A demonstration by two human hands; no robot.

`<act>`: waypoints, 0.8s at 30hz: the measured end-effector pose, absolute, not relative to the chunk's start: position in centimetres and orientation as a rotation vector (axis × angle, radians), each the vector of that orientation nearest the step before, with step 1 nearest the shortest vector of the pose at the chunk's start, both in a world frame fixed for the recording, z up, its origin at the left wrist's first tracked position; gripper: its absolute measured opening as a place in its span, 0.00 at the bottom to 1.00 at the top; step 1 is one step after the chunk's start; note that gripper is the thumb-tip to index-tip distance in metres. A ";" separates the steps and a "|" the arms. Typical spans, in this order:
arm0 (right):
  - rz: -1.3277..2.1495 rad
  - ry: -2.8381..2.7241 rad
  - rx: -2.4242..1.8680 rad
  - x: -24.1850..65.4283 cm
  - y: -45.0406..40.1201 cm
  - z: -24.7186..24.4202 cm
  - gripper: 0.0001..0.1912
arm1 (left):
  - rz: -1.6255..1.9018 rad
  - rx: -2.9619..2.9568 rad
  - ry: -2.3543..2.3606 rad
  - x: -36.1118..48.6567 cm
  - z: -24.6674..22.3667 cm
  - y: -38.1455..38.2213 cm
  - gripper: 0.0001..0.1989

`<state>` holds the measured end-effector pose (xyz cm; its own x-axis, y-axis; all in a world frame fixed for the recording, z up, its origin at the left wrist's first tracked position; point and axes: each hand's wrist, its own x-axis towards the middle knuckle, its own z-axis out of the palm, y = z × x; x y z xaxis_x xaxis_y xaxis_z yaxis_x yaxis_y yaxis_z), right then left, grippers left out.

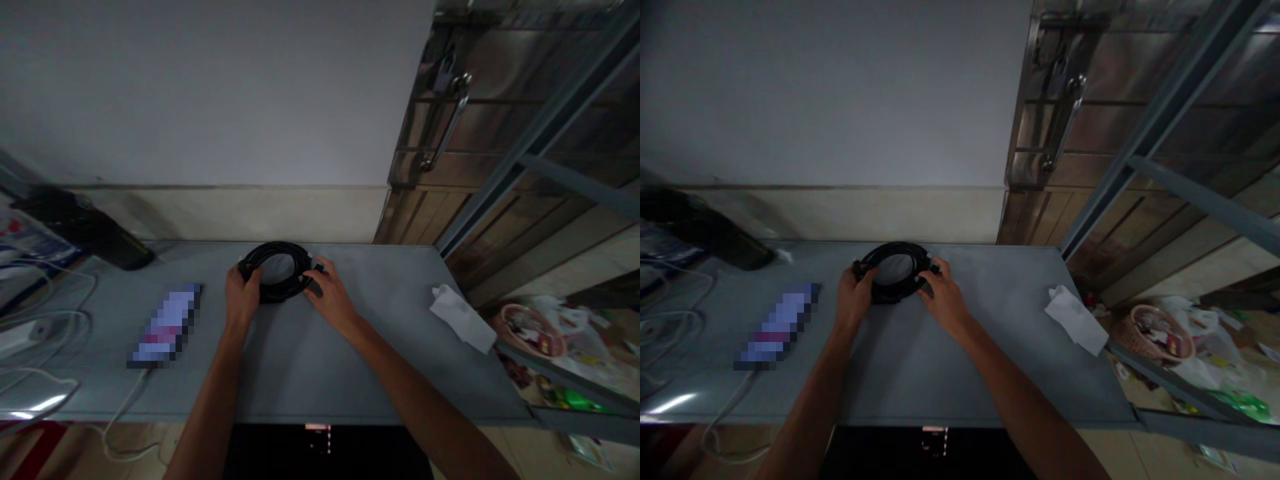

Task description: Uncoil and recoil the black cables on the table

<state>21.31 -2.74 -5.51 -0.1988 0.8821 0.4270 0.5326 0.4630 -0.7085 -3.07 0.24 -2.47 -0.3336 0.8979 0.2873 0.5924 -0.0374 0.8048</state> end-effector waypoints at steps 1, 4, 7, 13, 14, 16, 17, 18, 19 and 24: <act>0.521 -1.866 -1.186 21.4 -2.8 -5.5 0.21 | 1.319 1.547 1.932 -2.9 -2.4 0.1 0.18; 0.506 -1.839 -1.189 21.6 -2.8 -5.7 0.23 | 1.330 1.537 1.917 -2.3 -2.3 -0.1 0.19; 0.480 -1.820 -1.211 21.8 -2.9 -5.8 0.26 | 1.354 1.551 1.885 -1.7 -2.3 -0.3 0.17; 0.422 -1.754 -1.173 21.8 -3.2 -5.6 0.31 | 1.333 1.572 1.866 -1.0 -3.0 -0.2 0.24; 0.412 -1.740 -1.170 21.8 -3.2 -5.6 0.31 | 1.323 1.574 1.866 -0.9 -3.2 -0.2 0.27; 0.400 -1.718 -1.182 21.7 -3.1 -5.7 0.31 | 1.317 1.591 1.870 -0.6 -3.8 -0.1 0.33; 0.403 -1.713 -1.191 21.7 -3.0 -5.9 0.32 | 1.315 1.609 1.864 -0.5 -4.0 -0.1 0.37; 0.409 -1.707 -1.197 21.8 -2.9 -6.0 0.32 | 1.311 1.629 1.855 -0.4 -4.3 -0.1 0.39; 0.418 -1.703 -1.199 21.8 -2.8 -6.2 0.32 | 1.306 1.649 1.843 -0.3 -4.4 -0.1 0.40; 0.459 -1.668 -1.199 22.0 -2.5 -6.8 0.31 | 1.301 1.725 1.817 -0.4 -4.5 -0.1 0.31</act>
